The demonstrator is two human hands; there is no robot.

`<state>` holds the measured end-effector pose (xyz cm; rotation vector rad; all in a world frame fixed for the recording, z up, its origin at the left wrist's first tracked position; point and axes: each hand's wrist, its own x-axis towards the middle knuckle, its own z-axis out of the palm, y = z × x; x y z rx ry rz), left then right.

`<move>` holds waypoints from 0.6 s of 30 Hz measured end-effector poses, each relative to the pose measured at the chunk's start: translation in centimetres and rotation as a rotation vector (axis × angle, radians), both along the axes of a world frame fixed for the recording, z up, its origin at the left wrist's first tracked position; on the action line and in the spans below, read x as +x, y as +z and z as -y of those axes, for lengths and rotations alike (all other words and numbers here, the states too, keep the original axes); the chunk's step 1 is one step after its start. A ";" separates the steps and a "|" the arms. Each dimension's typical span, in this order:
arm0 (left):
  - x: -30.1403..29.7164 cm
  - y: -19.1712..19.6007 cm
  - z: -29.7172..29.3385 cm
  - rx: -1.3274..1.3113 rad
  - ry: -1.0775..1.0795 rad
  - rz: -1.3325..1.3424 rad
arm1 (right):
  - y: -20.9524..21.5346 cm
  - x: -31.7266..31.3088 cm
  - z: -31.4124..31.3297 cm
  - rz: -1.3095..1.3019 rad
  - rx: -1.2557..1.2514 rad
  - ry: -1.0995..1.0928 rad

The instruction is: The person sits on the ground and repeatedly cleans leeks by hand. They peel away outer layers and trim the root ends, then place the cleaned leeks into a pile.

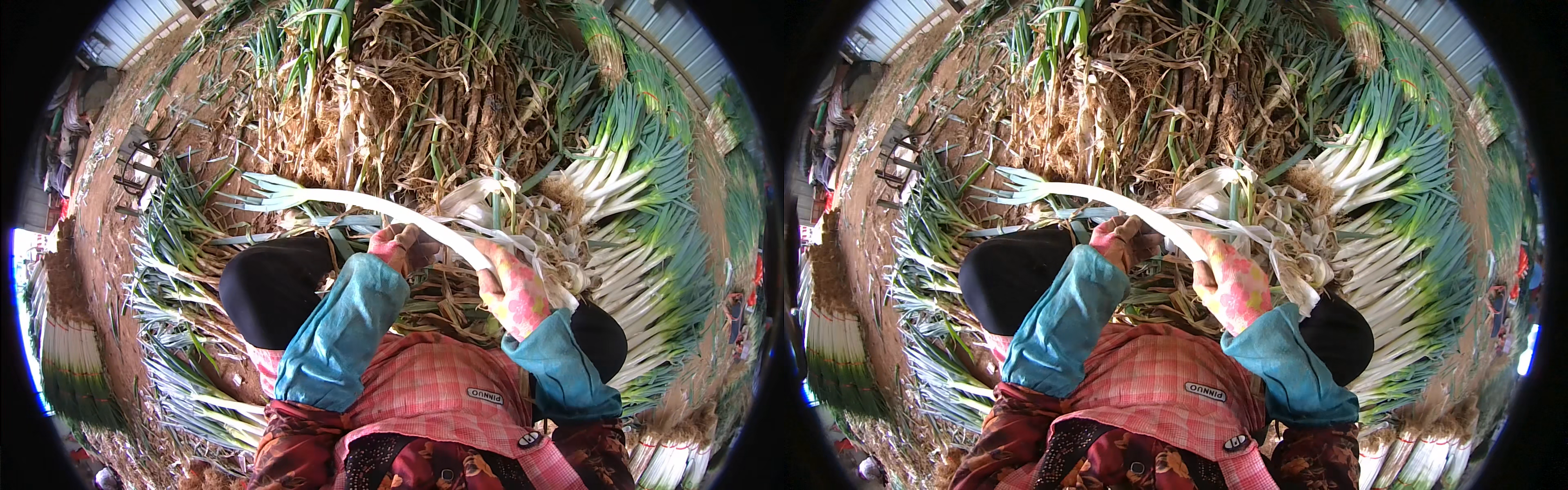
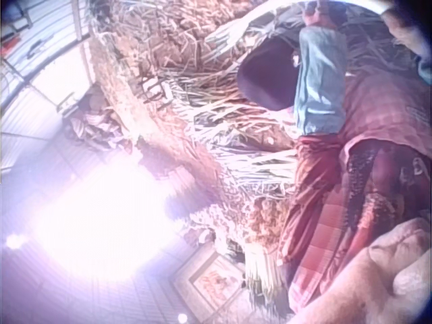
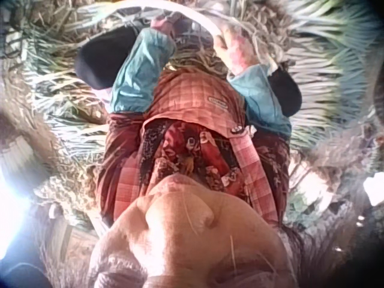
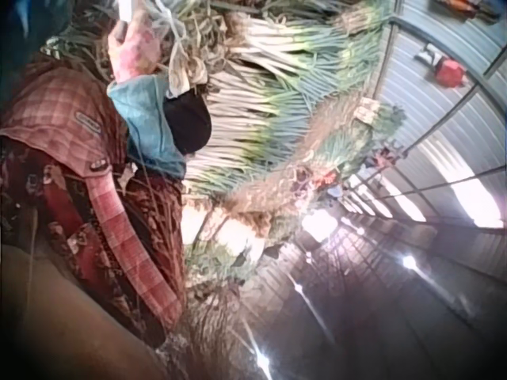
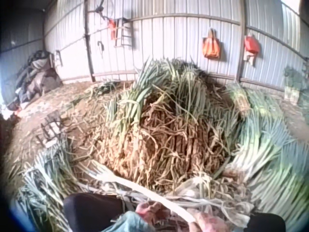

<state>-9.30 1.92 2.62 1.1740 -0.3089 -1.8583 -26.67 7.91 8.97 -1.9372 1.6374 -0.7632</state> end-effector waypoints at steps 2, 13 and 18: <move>0.1 0.2 -0.1 -0.080 -0.043 0.061 | 0.1 0.1 -0.5 0.007 -0.016 0.000; 2.8 10.9 -1.2 -0.517 0.117 -0.603 | -2.3 -2.0 0.1 0.334 0.212 -0.085; 4.1 -2.2 -0.9 0.154 0.151 -0.336 | 1.2 -5.5 -0.7 0.413 0.262 0.022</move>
